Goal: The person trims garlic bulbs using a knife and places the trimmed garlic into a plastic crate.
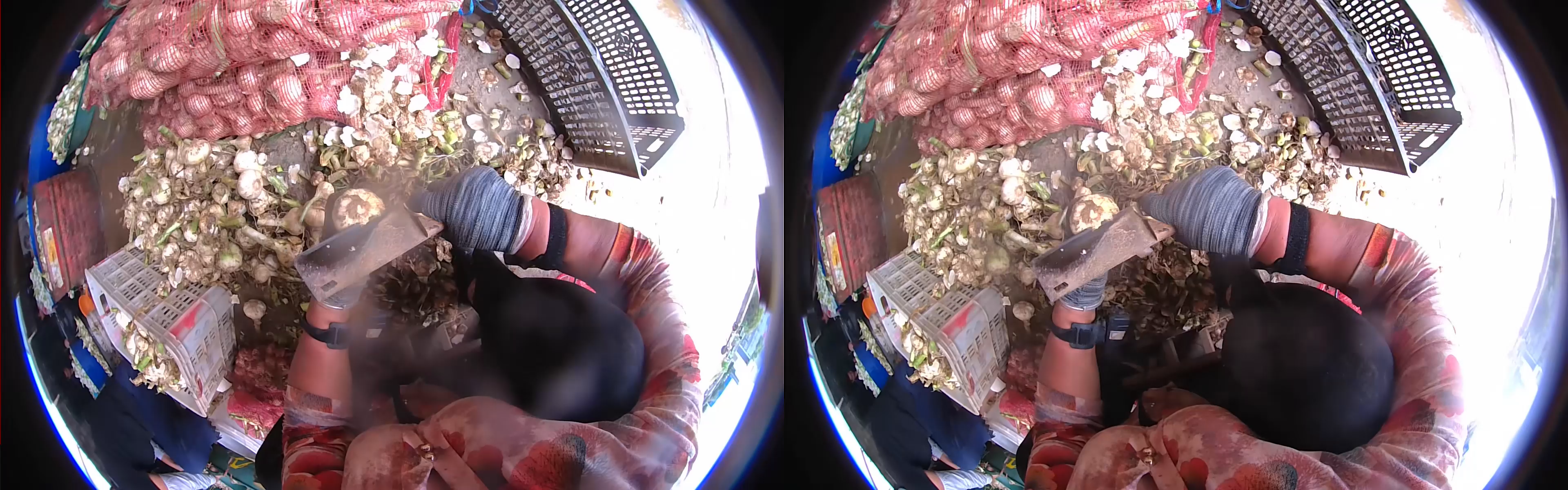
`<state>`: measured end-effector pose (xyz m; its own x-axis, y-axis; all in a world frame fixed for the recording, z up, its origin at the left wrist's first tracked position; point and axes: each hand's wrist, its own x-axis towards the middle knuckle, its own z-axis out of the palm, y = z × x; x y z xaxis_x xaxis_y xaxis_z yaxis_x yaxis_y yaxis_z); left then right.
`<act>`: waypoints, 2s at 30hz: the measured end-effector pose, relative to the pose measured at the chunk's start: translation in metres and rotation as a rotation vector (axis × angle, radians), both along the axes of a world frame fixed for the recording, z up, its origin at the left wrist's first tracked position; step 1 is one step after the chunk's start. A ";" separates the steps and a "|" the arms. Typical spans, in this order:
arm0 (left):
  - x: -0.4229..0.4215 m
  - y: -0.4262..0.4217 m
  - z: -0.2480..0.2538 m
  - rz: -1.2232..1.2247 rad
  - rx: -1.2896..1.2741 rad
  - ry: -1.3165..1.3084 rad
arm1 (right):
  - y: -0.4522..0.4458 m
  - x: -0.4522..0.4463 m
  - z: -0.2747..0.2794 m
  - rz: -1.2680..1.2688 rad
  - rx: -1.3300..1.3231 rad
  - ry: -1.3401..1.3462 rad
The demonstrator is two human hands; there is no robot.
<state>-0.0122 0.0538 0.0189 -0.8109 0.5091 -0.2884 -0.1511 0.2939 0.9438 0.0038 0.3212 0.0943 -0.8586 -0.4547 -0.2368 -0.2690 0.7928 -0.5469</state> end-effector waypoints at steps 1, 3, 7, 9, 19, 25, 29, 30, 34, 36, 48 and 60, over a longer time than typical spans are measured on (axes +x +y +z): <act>0.002 -0.001 -0.002 0.003 -0.024 0.031 | 0.003 0.001 -0.012 -0.005 -0.057 0.058; 0.005 -0.003 0.000 -0.012 -0.046 0.072 | 0.006 0.002 -0.029 -0.007 -0.116 0.121; 0.000 -0.009 -0.007 -0.149 0.006 0.230 | 0.004 0.005 -0.048 -0.027 -0.163 0.215; -0.003 -0.006 0.008 -0.208 -0.066 0.316 | 0.005 0.004 -0.052 -0.036 -0.098 0.186; -0.059 -0.190 0.123 0.900 0.680 0.123 | 0.044 0.013 -0.098 -0.585 0.021 0.100; -0.049 -0.084 0.121 0.650 -0.092 0.279 | -0.003 -0.004 -0.035 -0.352 -0.283 -0.034; -0.018 -0.058 0.014 0.438 0.026 -0.074 | -0.032 -0.016 0.005 -0.077 -0.255 0.076; -0.008 -0.065 -0.026 0.415 0.106 -0.094 | -0.035 -0.016 0.004 -0.061 -0.250 0.095; -0.002 -0.034 -0.006 0.493 0.546 -0.279 | -0.036 -0.015 0.000 -0.018 -0.230 0.123; -0.002 -0.032 0.001 0.489 0.508 -0.273 | -0.038 -0.015 0.008 -0.022 -0.204 0.092; 0.015 0.015 0.091 0.334 -0.103 0.106 | -0.021 -0.008 -0.062 -0.215 0.204 -0.224; -0.076 -0.190 0.107 1.156 0.398 0.178 | 0.016 0.023 -0.092 -0.516 -0.005 -0.045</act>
